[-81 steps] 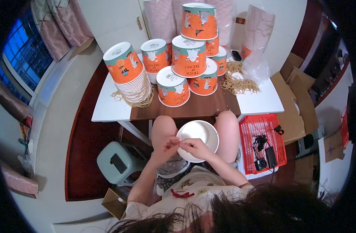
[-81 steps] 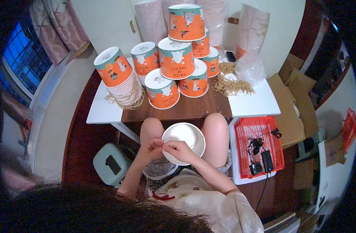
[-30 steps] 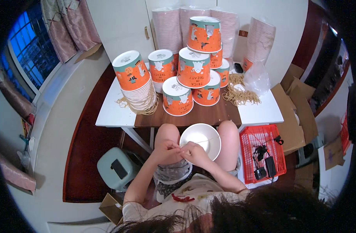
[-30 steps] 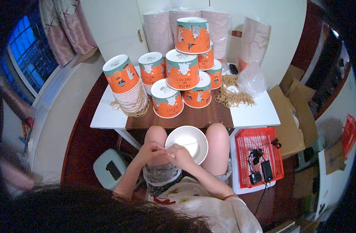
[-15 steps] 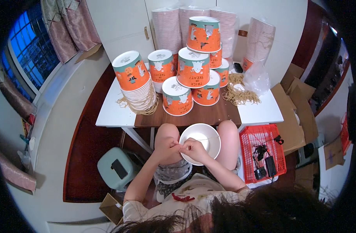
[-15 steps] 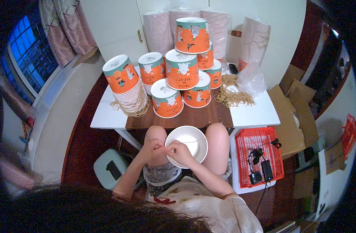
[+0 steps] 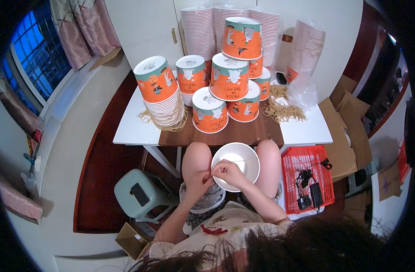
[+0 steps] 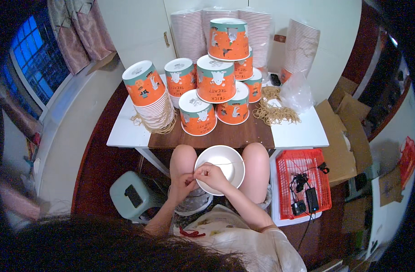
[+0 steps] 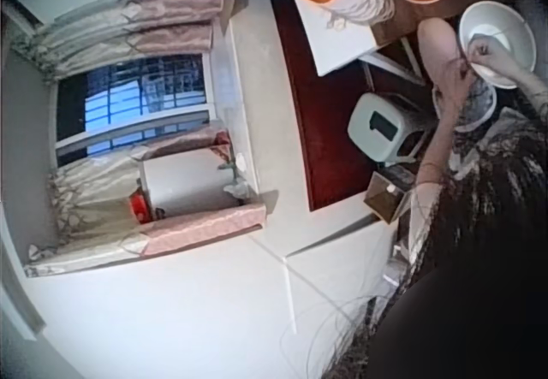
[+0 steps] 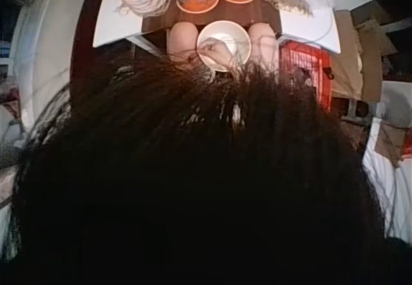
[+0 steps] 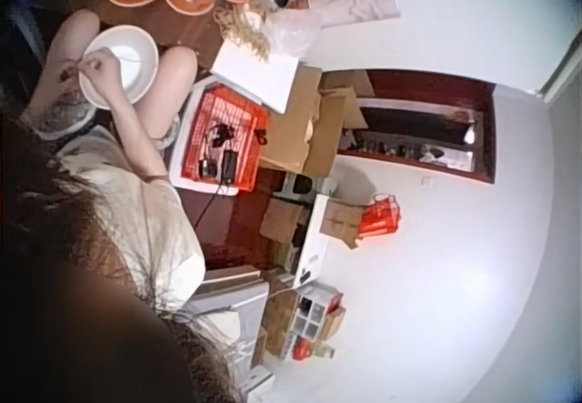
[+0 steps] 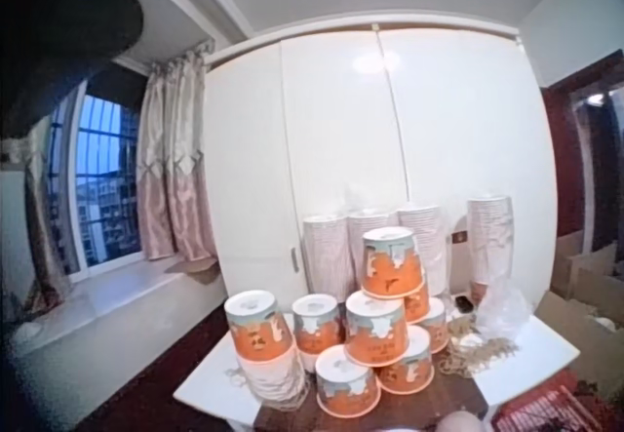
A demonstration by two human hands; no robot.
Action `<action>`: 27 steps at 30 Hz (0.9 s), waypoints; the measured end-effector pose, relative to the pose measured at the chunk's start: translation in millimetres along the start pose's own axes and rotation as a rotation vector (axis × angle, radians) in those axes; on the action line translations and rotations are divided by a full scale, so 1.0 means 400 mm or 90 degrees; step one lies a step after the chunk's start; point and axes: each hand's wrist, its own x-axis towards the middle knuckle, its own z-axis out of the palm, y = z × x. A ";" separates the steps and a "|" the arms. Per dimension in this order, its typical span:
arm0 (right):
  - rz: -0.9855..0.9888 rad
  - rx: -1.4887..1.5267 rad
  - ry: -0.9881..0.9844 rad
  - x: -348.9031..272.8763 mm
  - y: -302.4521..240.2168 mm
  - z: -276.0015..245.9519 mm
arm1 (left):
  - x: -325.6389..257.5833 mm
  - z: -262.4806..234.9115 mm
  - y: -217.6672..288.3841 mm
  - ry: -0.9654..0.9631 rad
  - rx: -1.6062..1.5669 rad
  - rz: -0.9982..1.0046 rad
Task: The person is attaching elastic straps to paper treat buckets.
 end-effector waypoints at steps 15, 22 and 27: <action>0.042 0.038 0.005 -0.009 0.001 0.006 | -0.013 0.022 0.004 0.189 -0.061 0.122; 0.045 0.033 0.004 -0.011 -0.008 0.004 | -0.020 0.031 0.008 0.186 -0.108 0.056; 0.031 0.027 0.015 -0.010 -0.008 0.006 | -0.020 0.049 -0.012 0.193 -0.144 0.037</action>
